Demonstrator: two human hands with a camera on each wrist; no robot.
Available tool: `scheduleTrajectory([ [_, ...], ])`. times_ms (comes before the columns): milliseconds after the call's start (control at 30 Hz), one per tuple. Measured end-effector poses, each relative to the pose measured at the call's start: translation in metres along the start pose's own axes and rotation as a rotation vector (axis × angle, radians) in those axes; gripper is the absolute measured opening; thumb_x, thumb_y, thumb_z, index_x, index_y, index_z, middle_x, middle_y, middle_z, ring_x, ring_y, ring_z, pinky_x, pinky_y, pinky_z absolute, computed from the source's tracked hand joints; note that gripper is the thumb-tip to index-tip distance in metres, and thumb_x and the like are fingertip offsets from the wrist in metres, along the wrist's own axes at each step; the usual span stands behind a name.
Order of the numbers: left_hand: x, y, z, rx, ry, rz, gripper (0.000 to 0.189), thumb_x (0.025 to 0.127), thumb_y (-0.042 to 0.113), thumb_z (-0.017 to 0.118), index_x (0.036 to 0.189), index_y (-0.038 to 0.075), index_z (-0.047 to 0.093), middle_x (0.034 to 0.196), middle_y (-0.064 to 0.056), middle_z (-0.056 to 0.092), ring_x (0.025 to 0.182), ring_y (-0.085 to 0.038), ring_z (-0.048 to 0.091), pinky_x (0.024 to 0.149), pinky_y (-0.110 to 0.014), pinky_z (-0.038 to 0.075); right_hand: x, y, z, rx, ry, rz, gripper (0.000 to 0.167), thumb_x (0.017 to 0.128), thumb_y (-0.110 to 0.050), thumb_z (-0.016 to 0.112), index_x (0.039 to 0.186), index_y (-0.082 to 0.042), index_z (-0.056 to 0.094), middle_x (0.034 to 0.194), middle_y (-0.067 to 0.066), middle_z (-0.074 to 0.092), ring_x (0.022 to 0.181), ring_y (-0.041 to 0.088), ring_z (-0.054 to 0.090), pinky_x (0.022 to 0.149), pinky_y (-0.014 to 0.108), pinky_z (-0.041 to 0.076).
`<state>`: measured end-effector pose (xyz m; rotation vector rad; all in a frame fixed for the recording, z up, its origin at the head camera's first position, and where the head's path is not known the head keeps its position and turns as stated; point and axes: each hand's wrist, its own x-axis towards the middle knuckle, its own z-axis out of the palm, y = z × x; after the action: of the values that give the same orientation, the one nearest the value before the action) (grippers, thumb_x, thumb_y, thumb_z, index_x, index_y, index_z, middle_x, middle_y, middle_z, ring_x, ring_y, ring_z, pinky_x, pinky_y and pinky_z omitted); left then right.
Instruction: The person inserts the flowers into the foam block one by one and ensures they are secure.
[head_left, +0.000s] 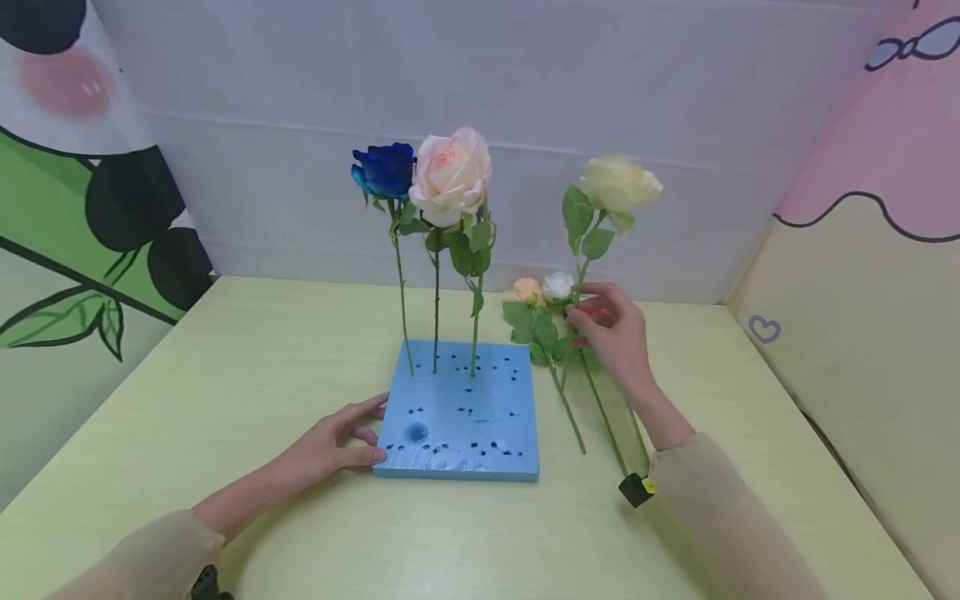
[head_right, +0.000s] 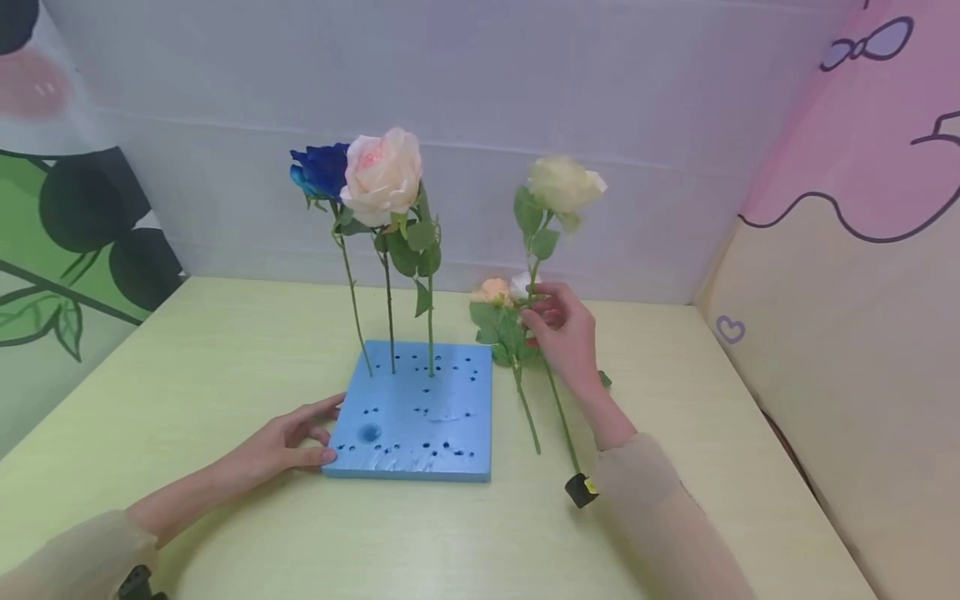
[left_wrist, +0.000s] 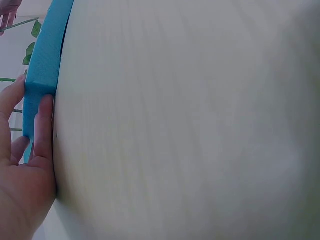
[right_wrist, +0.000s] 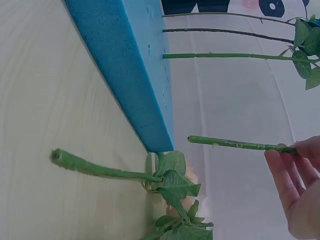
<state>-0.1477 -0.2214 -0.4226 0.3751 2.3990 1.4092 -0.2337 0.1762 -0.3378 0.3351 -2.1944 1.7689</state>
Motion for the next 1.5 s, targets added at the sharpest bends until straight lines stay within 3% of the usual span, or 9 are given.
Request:
scheduleTrajectory([
  [200,0.001,0.0,0.0,-0.014,0.001,0.007,0.086,0.087,0.031,0.075,0.157,0.015,0.028,0.147,-0.016,0.045,0.104,-0.02,0.062,0.085,-0.019,0.051,0.004,0.001,0.019,0.047,0.012,-0.034,0.026,0.092,-0.003,0.066,0.118,-0.002,0.062,0.089,0.003,0.064,0.077,0.016,0.071,0.063,0.032,0.06],
  [467,0.002,0.0,-0.001,-0.012,0.0,0.006,0.085,0.087,0.032,0.075,0.157,0.017,0.028,0.147,-0.015,0.045,0.105,-0.021,0.062,0.085,-0.02,0.051,0.01,0.008,0.038,0.085,0.039,-0.11,0.026,0.091,-0.001,0.067,0.116,0.004,0.063,0.097,0.019,0.067,0.074,0.007,0.069,0.061,0.036,0.06],
  [700,0.001,0.0,-0.001,-0.01,0.001,0.001,0.085,0.087,0.032,0.075,0.157,0.017,0.028,0.148,-0.015,0.045,0.104,-0.019,0.062,0.085,-0.019,0.05,0.011,0.007,0.052,0.104,0.054,-0.053,0.025,0.09,0.002,0.068,0.114,0.002,0.064,0.1,0.023,0.068,0.075,0.01,0.069,0.068,0.046,0.06],
  [833,0.0,0.0,-0.001,-0.012,0.0,0.002,0.085,0.087,0.032,0.075,0.157,0.017,0.028,0.148,-0.015,0.045,0.104,-0.018,0.062,0.086,-0.018,0.05,0.011,0.006,0.057,0.112,0.067,-0.037,0.025,0.09,0.0,0.068,0.115,0.002,0.064,0.101,0.023,0.067,0.076,0.01,0.069,0.067,0.041,0.061],
  [900,0.001,-0.001,-0.001,-0.018,-0.001,0.004,0.085,0.088,0.032,0.075,0.157,0.016,0.028,0.148,-0.015,0.045,0.104,-0.018,0.062,0.086,-0.019,0.051,0.012,0.006,0.059,0.119,0.071,-0.029,0.025,0.09,-0.001,0.068,0.115,0.003,0.064,0.101,0.023,0.067,0.077,0.011,0.069,0.067,0.038,0.061],
  [1100,0.001,-0.001,-0.001,-0.017,-0.002,0.005,0.084,0.088,0.032,0.074,0.157,0.017,0.028,0.148,-0.014,0.045,0.104,-0.018,0.062,0.087,-0.019,0.048,0.011,0.005,0.064,0.151,0.056,-0.008,0.027,0.091,-0.001,0.067,0.117,0.004,0.063,0.105,0.027,0.066,0.088,0.036,0.07,0.073,0.045,0.06],
  [1200,0.001,-0.001,0.0,-0.025,-0.006,0.008,0.085,0.088,0.031,0.074,0.157,0.017,0.028,0.148,-0.015,0.045,0.104,-0.018,0.062,0.087,-0.019,0.049,0.011,0.007,0.065,0.146,0.056,-0.016,0.027,0.091,0.0,0.067,0.117,0.005,0.064,0.105,0.029,0.066,0.09,0.042,0.069,0.071,0.044,0.06],
  [1300,0.0,-0.001,0.0,-0.028,-0.007,0.012,0.085,0.088,0.031,0.074,0.157,0.016,0.027,0.148,-0.015,0.045,0.104,-0.017,0.062,0.087,-0.019,0.049,0.008,0.0,0.065,0.124,0.056,-0.026,0.025,0.091,0.003,0.065,0.115,0.008,0.063,0.103,0.03,0.066,0.087,0.037,0.07,0.069,0.041,0.06],
  [1500,0.001,-0.002,0.0,-0.03,-0.006,0.02,0.084,0.088,0.03,0.074,0.157,0.016,0.028,0.148,-0.016,0.045,0.103,-0.016,0.062,0.087,-0.019,0.049,0.009,0.008,0.065,0.117,0.062,-0.053,0.024,0.091,-0.001,0.067,0.114,0.004,0.065,0.101,0.028,0.067,0.086,0.037,0.07,0.068,0.044,0.06],
])
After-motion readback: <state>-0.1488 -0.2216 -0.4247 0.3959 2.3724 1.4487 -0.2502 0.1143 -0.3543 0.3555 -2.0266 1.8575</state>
